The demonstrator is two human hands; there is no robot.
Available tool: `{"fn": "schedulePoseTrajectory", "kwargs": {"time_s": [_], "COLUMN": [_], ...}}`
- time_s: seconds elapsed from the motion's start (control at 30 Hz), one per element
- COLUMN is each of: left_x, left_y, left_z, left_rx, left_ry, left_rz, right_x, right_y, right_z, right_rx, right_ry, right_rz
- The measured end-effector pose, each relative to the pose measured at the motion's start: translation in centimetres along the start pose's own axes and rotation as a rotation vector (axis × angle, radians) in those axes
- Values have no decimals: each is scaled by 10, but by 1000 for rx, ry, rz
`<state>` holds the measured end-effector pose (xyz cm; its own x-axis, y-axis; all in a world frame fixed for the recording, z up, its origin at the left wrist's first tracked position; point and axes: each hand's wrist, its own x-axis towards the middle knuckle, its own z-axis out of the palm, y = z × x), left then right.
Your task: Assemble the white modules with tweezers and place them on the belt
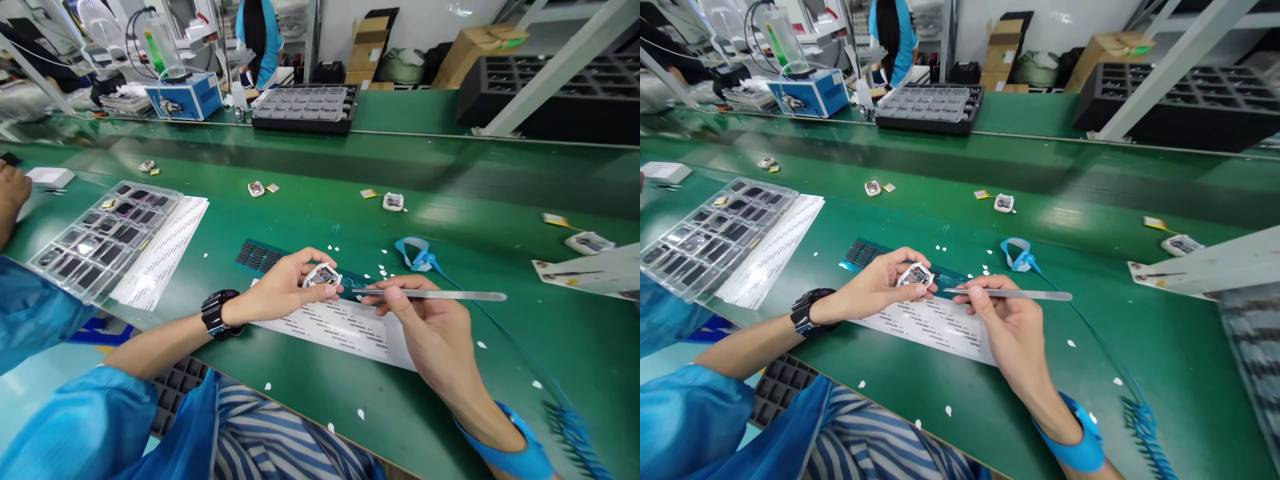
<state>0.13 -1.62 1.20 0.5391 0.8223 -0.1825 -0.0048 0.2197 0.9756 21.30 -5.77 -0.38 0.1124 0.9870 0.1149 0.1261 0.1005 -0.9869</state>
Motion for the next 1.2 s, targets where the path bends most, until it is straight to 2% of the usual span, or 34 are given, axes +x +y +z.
{"fn": "schedulePoseTrajectory", "kwargs": {"time_s": [0.07,0.17,0.23,0.47,0.63,0.7,0.77,0.87,1.0,1.2], "left_x": [-1,-1,0,4,4,6,7,9,10,12], "left_y": [0,0,-1,3,-3,-10,-18,-26,-26,-22], "left_z": [1,-1,-2,-2,0,1,4,8,12,12], "left_rx": [51,241,273,-106,-245,-275,-293,-348,-421,-486], "left_ry": [12,90,135,34,13,11,74,253,423,494], "left_rz": [1,59,91,-85,-16,-14,-38,-64,-36,-44], "right_x": [0,0,-1,2,9,12,14,16,17,28], "right_y": [2,2,0,-6,2,5,8,12,16,21], "right_z": [0,0,0,-2,-14,-18,-19,-12,3,20], "right_rx": [14,24,18,-72,-110,-105,-96,-80,-129,-206], "right_ry": [-2,-17,-32,-141,-273,-282,-253,-204,-203,-221], "right_rz": [-10,-11,3,60,159,199,212,192,115,14]}}
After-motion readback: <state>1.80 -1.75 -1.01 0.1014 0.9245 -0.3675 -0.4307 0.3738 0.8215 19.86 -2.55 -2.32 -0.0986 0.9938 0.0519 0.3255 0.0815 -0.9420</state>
